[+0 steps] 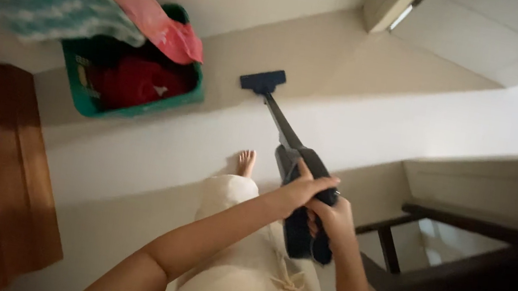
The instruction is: The recorder is vacuuming the floor using a handheld vacuum cleaner.
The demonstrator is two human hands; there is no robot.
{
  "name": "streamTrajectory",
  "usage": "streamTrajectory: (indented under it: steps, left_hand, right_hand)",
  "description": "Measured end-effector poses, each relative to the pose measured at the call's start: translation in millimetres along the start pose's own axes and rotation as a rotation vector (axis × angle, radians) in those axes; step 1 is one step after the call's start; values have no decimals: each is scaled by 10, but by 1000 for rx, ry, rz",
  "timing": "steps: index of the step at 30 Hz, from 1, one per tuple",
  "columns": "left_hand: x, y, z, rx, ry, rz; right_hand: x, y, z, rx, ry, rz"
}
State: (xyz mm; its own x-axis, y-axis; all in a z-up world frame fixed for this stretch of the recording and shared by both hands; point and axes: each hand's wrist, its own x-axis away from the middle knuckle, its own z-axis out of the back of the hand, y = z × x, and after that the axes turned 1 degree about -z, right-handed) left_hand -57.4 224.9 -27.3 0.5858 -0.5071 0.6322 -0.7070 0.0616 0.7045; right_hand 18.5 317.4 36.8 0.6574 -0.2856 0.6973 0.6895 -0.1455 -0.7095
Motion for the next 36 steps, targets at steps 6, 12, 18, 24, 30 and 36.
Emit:
streamTrajectory:
  steps: [6, 12, 18, 24, 30, 36]
  left_hand:
    - [646, -101, -642, -131, -275, 227]
    - [746, -148, -775, -207, -370, 265]
    - [466, -278, -492, -149, -322, 183]
    - [428, 210, -197, -57, -334, 194]
    - [-21, 422, 41, -31, -333, 201]
    - [-550, 745, 323, 14, -275, 178]
  right_hand:
    - [893, 123, 438, -60, 94, -70]
    - [1035, 235, 495, -56, 256, -178]
    - [728, 224, 357, -124, 140, -72]
    - [385, 99, 165, -21, 125, -10]
    - [-271, -86, 49, -127, 50, -5]
    - [-871, -374, -131, -63, 30, -14]
